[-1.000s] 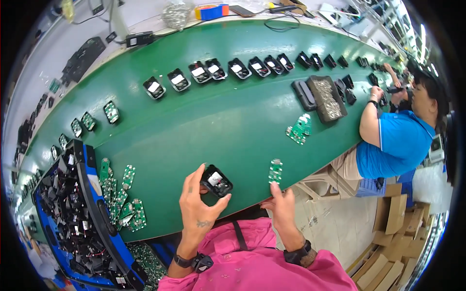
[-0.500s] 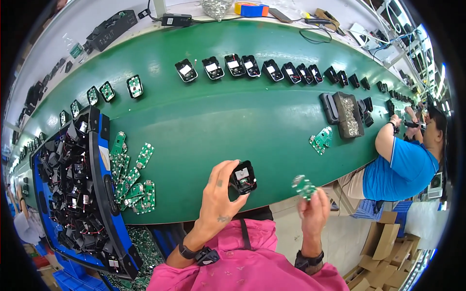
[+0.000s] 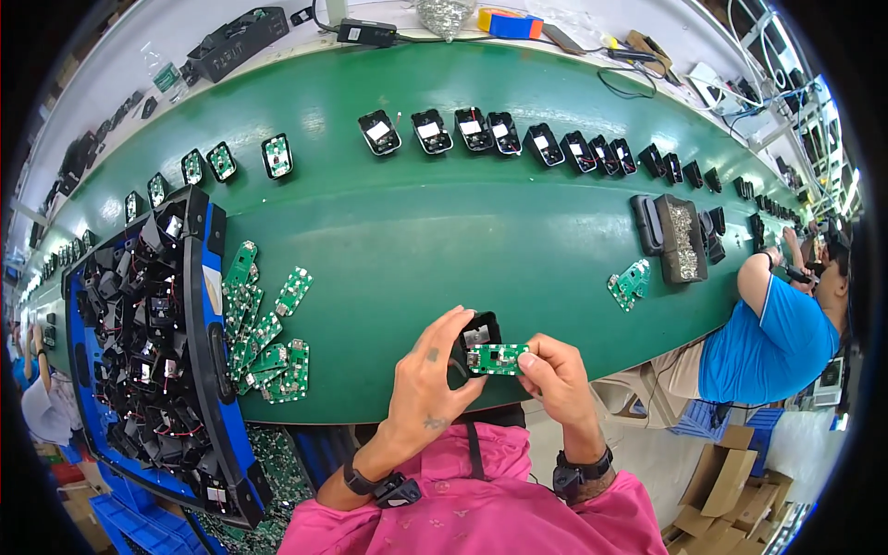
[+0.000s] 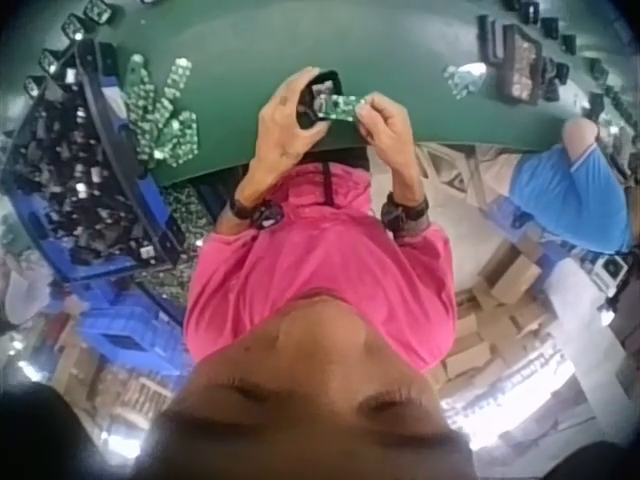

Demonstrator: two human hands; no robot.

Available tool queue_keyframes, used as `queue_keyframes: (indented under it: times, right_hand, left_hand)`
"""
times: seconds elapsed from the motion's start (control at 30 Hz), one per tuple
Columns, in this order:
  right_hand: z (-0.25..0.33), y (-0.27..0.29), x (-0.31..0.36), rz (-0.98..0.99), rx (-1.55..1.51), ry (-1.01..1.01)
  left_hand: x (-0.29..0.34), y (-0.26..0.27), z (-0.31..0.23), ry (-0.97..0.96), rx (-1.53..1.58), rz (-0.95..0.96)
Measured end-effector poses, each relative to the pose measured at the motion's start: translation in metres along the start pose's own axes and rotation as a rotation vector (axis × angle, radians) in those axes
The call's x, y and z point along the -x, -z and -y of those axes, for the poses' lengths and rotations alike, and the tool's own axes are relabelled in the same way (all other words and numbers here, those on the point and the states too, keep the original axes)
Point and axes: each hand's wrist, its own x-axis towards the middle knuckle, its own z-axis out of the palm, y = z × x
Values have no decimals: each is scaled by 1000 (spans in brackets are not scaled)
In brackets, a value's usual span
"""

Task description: Assembling electronic components by snapping circuit boards into plastic housings on an assembly line.

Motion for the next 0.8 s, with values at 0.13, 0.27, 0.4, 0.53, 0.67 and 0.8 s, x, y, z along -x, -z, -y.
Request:
queue_keyframes:
  times: [0.13,0.27,0.4,0.53,0.67,0.8]
  right_hand:
    - [-6,-1,-5,17,142,27]
    - [0,-2,-11,-18,307,111]
    - [12,-14,-16,-144,428,178]
    - [17,-23,-13,-273,532,412]
    - [13,-32,-13,-134,235,222]
    - [11,-39,-11,-130,69,151]
  left_hand:
    - [0,5,-5,325,394,143]
    - [2,-1,6,269,733,168]
    - [1,-1,7,318,779,146]
    - [0,-2,5,330,530,71]
    - [0,-5,1,268,397,30]
    - [0,-4,0,284,396,17]
